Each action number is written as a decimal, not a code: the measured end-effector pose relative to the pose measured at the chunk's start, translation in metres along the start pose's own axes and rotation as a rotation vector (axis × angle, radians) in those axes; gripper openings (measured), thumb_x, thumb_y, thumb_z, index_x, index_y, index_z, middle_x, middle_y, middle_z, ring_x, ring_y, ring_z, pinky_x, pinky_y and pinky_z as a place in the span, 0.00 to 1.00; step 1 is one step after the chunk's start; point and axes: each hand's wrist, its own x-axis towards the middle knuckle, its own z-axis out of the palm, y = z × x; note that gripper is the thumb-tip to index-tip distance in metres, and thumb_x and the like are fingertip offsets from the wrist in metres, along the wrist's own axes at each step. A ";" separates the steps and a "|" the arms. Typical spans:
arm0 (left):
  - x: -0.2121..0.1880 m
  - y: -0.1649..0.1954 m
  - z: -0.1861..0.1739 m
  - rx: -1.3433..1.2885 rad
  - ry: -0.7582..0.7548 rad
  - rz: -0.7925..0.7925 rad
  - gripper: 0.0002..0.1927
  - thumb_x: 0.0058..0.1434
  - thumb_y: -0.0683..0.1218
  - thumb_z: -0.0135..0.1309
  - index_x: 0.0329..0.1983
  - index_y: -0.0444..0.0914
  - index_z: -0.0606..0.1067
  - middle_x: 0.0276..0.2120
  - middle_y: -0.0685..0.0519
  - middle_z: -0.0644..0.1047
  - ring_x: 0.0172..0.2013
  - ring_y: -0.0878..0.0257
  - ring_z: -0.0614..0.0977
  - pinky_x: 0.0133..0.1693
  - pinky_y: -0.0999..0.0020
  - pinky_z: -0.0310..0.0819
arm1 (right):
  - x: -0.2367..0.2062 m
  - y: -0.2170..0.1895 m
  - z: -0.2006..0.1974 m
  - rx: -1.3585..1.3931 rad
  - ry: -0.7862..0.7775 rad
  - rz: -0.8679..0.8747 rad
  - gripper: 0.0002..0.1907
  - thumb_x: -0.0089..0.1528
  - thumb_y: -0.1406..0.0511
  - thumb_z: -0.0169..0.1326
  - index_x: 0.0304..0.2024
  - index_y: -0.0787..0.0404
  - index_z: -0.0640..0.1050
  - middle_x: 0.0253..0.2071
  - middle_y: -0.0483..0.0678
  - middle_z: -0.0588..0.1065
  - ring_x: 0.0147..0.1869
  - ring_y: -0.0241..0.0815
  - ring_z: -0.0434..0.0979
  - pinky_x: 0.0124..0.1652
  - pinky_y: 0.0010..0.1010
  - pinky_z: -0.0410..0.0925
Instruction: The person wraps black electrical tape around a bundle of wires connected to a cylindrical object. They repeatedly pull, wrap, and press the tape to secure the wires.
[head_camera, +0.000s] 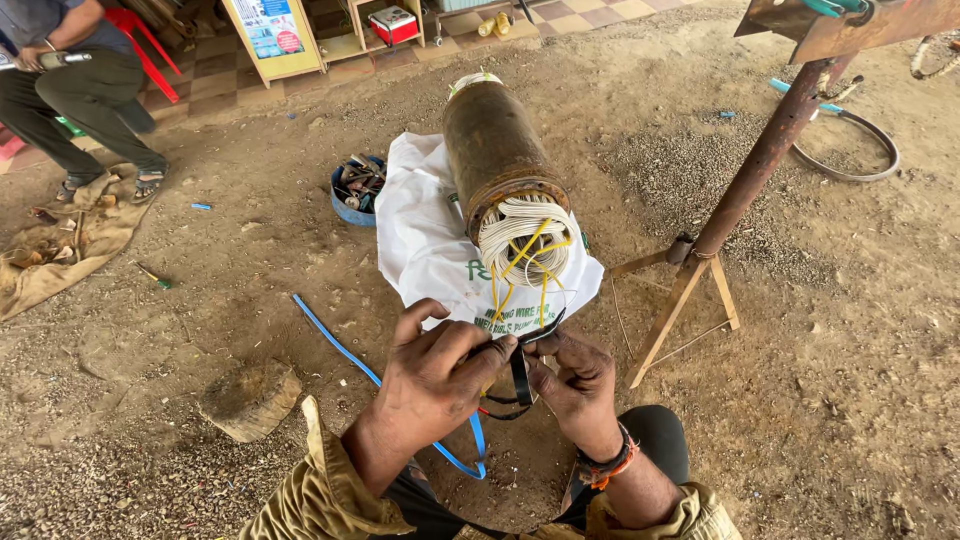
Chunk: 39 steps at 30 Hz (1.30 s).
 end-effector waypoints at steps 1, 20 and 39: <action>0.000 0.000 0.000 0.028 -0.014 0.016 0.15 0.55 0.41 0.64 0.47 0.41 0.84 0.33 0.58 0.74 0.34 0.66 0.79 0.54 0.58 0.63 | -0.002 0.000 0.001 -0.002 0.012 0.008 0.07 0.63 0.74 0.60 0.45 0.70 0.80 0.43 0.48 0.80 0.49 0.34 0.79 0.49 0.25 0.71; -0.010 0.002 0.007 -0.047 0.037 -0.105 0.08 0.58 0.40 0.62 0.41 0.38 0.82 0.33 0.59 0.77 0.40 0.66 0.78 0.56 0.56 0.64 | -0.016 -0.020 -0.003 0.477 -0.110 0.291 0.30 0.64 0.57 0.62 0.59 0.75 0.74 0.54 0.56 0.76 0.60 0.47 0.75 0.58 0.41 0.68; -0.011 0.003 0.007 -0.124 0.072 -0.187 0.11 0.56 0.41 0.66 0.42 0.41 0.80 0.37 0.58 0.78 0.42 0.62 0.79 0.54 0.56 0.67 | 0.026 -0.022 0.032 0.400 0.150 0.168 0.25 0.66 0.63 0.57 0.63 0.67 0.72 0.54 0.50 0.76 0.53 0.37 0.73 0.53 0.30 0.65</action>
